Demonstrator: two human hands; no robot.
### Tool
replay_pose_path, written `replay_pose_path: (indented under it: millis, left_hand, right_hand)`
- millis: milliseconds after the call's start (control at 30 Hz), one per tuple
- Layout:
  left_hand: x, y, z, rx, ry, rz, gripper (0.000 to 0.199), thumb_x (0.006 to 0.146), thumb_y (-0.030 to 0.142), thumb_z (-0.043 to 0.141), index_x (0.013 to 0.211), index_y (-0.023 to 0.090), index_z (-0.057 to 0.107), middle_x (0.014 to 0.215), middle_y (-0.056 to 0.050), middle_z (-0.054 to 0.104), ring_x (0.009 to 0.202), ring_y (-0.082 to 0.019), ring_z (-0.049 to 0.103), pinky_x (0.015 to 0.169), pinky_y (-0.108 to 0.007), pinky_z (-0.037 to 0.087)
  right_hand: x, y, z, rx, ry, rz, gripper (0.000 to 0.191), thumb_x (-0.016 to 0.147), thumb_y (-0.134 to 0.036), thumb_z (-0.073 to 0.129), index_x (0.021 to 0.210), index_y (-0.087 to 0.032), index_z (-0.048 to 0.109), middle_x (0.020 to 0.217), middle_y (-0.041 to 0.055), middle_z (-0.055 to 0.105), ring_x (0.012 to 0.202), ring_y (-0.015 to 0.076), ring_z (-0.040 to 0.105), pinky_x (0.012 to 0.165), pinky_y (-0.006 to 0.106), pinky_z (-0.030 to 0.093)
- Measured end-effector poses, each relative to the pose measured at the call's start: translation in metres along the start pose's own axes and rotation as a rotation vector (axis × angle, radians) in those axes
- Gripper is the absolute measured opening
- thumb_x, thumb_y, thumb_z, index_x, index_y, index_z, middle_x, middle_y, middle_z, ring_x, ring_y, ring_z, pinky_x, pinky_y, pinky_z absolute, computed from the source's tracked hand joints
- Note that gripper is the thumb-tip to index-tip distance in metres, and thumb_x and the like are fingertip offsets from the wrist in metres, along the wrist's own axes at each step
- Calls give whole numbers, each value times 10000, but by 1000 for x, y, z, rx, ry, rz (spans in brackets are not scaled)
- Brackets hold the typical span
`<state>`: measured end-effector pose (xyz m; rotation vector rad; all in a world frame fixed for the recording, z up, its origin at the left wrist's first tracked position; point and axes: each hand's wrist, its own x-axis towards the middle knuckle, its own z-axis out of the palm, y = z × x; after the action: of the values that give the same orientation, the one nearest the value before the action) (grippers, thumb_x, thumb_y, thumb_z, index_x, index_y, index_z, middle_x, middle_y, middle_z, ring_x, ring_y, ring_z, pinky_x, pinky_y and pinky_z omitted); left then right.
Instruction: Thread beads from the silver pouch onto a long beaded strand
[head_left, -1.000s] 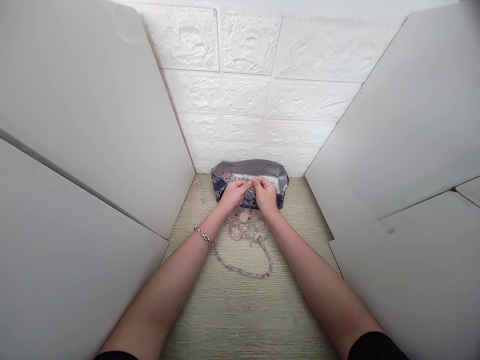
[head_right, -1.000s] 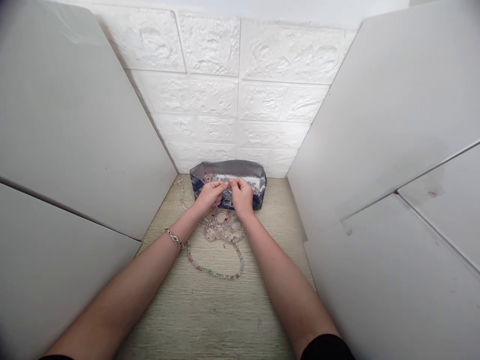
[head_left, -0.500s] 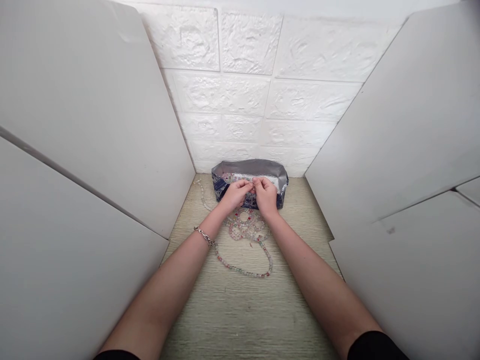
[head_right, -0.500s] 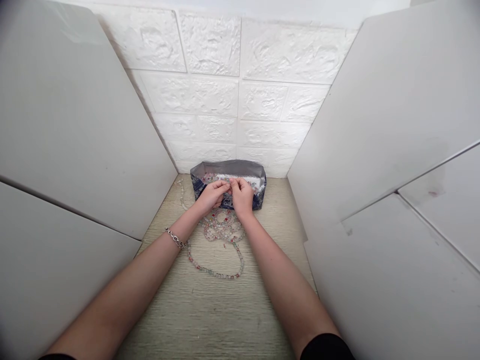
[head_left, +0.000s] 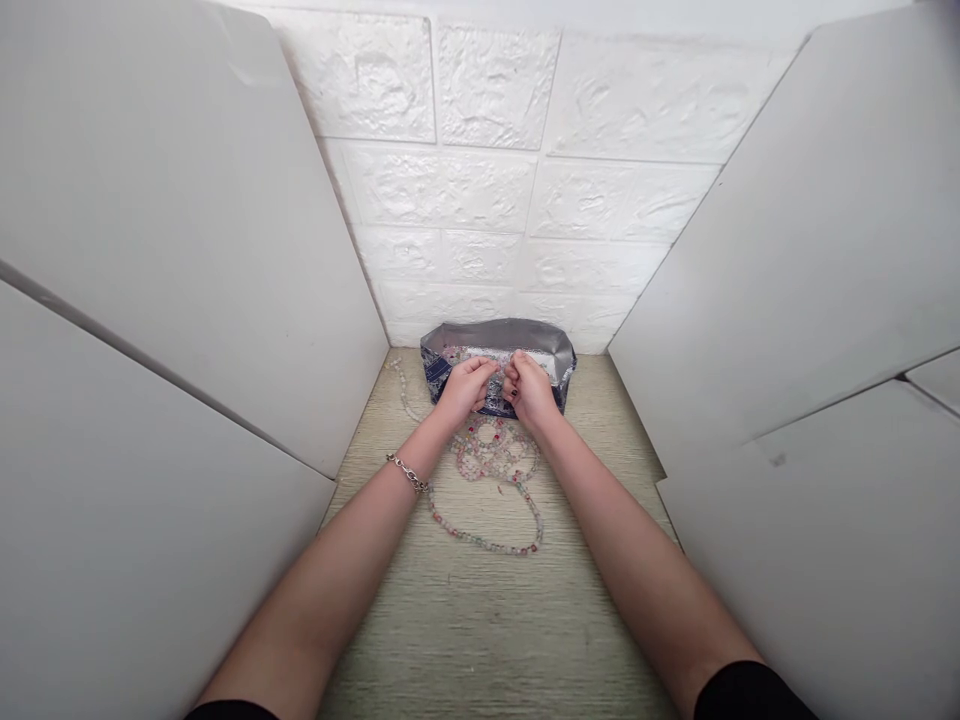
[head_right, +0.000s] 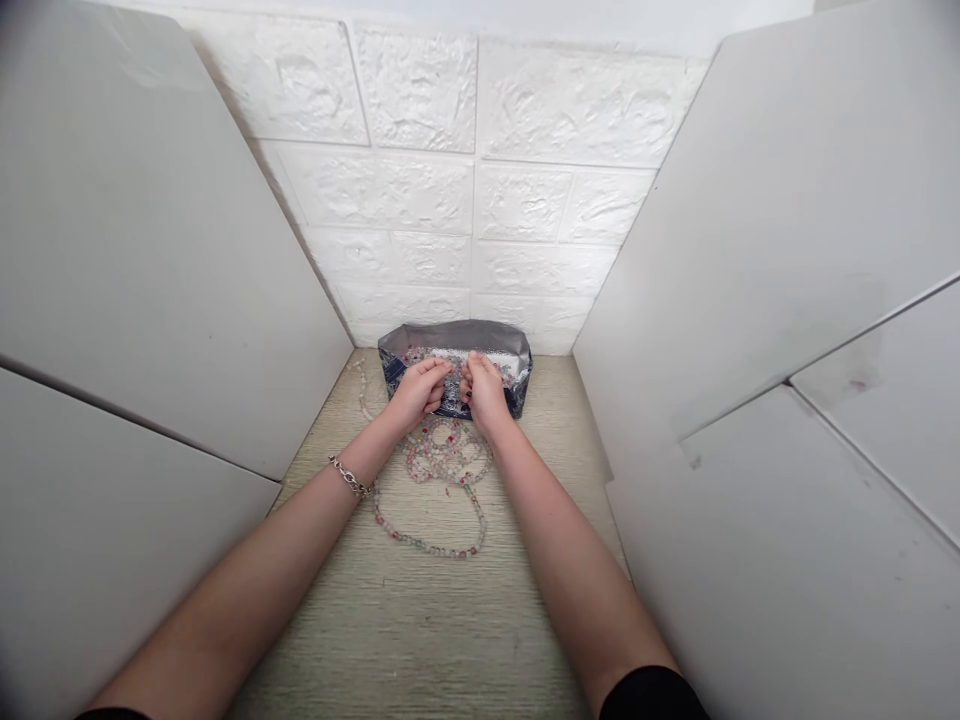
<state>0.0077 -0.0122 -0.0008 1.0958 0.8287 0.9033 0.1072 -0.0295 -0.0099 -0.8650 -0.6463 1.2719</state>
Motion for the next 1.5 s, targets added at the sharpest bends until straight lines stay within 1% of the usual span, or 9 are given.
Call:
replay_pose_path:
  millis: [133, 267, 433, 767, 1000, 1167, 1333, 1500]
  left_hand:
    - [0, -1, 0, 31, 9, 23, 142, 684, 284, 533, 676, 163, 457, 357, 110, 245, 266, -4, 176, 287, -152, 130]
    - [-1, 0, 1, 86, 14, 36, 154, 682, 299, 534, 667, 159, 471, 312, 107, 268, 250, -12, 182, 281, -156, 133]
    - [-2, 1, 3, 88, 7, 30, 153, 684, 300, 534, 670, 158, 478, 302, 112, 265, 244, -10, 177, 285, -154, 128]
    - [-2, 1, 3, 104, 13, 18, 149, 675, 288, 545, 644, 158, 477, 305, 109, 266, 246, -8, 180, 289, -159, 129]
    - [-3, 1, 4, 96, 16, 21, 149, 672, 289, 549, 650, 157, 484, 303, 109, 267, 248, -6, 180, 296, -160, 125]
    - [-3, 2, 5, 105, 31, 29, 144, 674, 287, 543, 650, 158, 483, 295, 108, 267, 246, -11, 181, 293, -160, 132]
    - [-3, 1, 4, 108, 31, 29, 139, 675, 281, 538, 645, 161, 474, 299, 108, 272, 245, -12, 181, 286, -159, 136]
    - [-3, 0, 3, 106, 29, 37, 140, 679, 284, 533, 645, 163, 471, 304, 109, 270, 248, -11, 180, 283, -155, 143]
  right_hand:
    - [-1, 1, -1, 85, -53, 37, 302, 643, -355, 611, 611, -181, 365, 437, -100, 239, 331, 20, 218, 322, 162, 186]
    - [-1, 3, -2, 156, -63, 109, 228, 678, -365, 579, 722, -163, 483, 407, -110, 202, 323, 18, 182, 319, 154, 180]
    - [-2, 2, -2, 163, -66, 135, 237, 696, -384, 559, 754, -159, 516, 403, -107, 206, 315, 17, 189, 312, 151, 186]
    - [-1, 4, -2, 157, -76, 140, 249, 708, -396, 542, 762, -154, 550, 410, -102, 200, 317, 15, 191, 307, 146, 189]
    - [1, 5, -3, 155, -70, 140, 246, 707, -401, 542, 760, -160, 542, 411, -102, 202, 318, 17, 192, 309, 148, 197]
    - [0, 5, -3, 173, -71, 112, 216, 688, -372, 571, 757, -172, 525, 407, -106, 198, 321, 18, 195, 317, 144, 205]
    - [0, 6, -5, 246, -108, 127, 207, 668, -331, 599, 779, -175, 521, 419, -106, 215, 336, 18, 204, 325, 137, 219]
    - [0, 7, -6, 273, -143, 150, 189, 670, -312, 600, 778, -178, 522, 425, -103, 209, 343, 18, 207, 327, 132, 225]
